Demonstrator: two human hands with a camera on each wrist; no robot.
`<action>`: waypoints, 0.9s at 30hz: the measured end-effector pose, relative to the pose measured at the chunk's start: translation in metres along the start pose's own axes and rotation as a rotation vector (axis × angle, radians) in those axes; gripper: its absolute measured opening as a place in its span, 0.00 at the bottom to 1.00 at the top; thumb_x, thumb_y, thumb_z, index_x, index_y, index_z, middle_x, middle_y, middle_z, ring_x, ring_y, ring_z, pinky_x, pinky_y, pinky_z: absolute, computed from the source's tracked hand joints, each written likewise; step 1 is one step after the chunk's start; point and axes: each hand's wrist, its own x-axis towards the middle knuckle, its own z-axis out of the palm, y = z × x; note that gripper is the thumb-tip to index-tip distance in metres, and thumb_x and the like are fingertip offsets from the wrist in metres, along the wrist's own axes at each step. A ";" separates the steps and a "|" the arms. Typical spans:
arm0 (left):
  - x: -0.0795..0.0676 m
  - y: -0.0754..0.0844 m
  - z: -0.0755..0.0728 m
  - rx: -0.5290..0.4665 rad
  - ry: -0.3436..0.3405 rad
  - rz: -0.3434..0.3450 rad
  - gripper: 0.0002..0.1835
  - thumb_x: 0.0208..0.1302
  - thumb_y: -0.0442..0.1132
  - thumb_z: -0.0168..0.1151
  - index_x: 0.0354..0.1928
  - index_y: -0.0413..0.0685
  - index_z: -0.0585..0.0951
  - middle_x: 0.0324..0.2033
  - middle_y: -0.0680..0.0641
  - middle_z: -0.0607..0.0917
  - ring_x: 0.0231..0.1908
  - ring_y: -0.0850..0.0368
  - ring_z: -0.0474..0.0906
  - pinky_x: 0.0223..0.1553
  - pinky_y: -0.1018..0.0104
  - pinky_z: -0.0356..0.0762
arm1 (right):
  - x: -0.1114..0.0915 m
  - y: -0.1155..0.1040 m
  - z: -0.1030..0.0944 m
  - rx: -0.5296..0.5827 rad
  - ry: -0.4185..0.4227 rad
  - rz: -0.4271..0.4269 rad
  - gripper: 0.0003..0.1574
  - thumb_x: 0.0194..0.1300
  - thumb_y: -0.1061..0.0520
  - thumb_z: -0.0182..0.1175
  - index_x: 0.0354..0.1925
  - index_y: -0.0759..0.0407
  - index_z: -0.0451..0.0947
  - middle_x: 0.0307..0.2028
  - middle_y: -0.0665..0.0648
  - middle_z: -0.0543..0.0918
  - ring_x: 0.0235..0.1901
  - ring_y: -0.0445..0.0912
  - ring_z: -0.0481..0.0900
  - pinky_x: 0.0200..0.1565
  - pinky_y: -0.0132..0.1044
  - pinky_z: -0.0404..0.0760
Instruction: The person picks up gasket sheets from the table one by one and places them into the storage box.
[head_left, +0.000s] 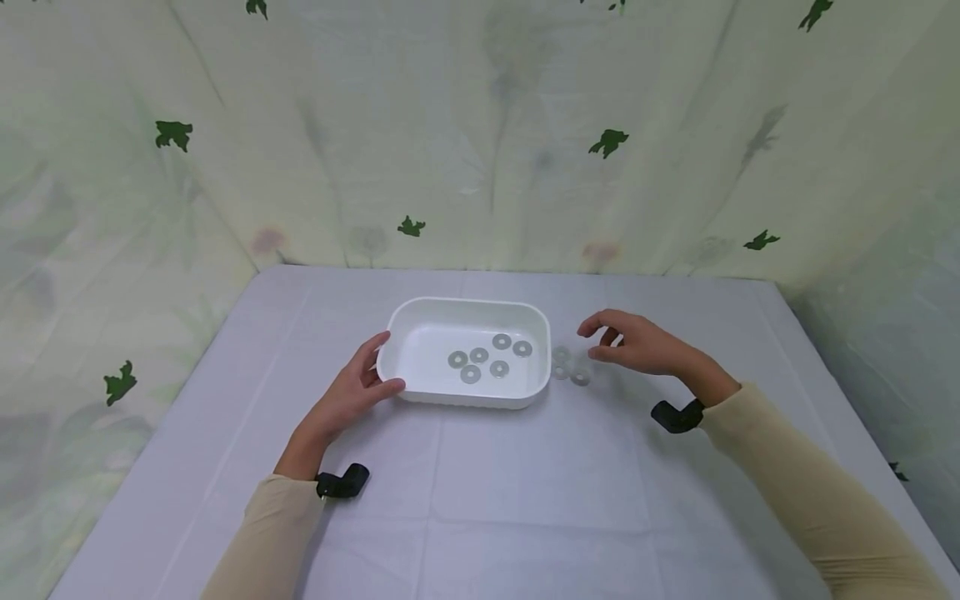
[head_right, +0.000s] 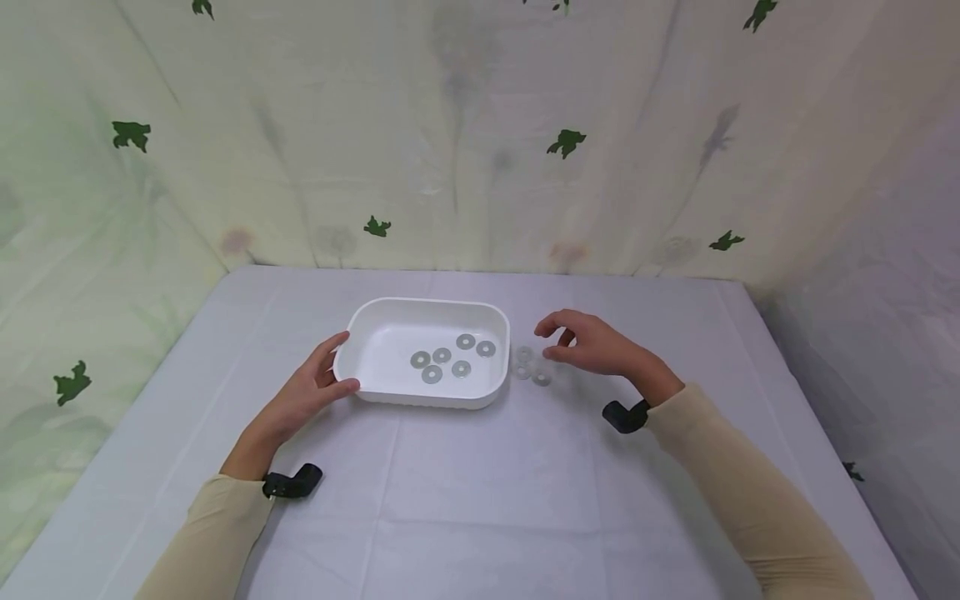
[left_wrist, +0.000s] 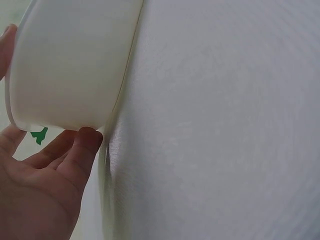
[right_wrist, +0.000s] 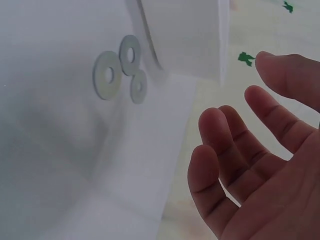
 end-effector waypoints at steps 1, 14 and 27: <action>0.000 0.000 0.000 -0.001 0.000 -0.003 0.49 0.66 0.42 0.66 0.79 0.54 0.45 0.77 0.36 0.53 0.74 0.36 0.60 0.50 0.84 0.70 | 0.000 0.001 0.002 0.006 -0.001 -0.001 0.21 0.69 0.56 0.62 0.58 0.58 0.75 0.56 0.61 0.79 0.45 0.45 0.79 0.49 0.42 0.79; 0.000 -0.004 0.000 -0.018 -0.003 -0.008 0.50 0.65 0.43 0.67 0.79 0.56 0.44 0.77 0.37 0.53 0.74 0.37 0.59 0.50 0.84 0.70 | 0.007 0.026 0.038 -0.070 -0.032 0.071 0.20 0.64 0.60 0.64 0.55 0.62 0.77 0.49 0.60 0.82 0.42 0.48 0.79 0.42 0.37 0.78; 0.000 -0.005 -0.001 -0.034 -0.005 -0.005 0.49 0.65 0.43 0.67 0.79 0.57 0.45 0.77 0.37 0.54 0.75 0.38 0.59 0.51 0.82 0.71 | 0.017 0.024 0.051 -0.213 -0.066 0.134 0.19 0.62 0.60 0.65 0.52 0.60 0.80 0.46 0.56 0.79 0.38 0.45 0.74 0.41 0.35 0.75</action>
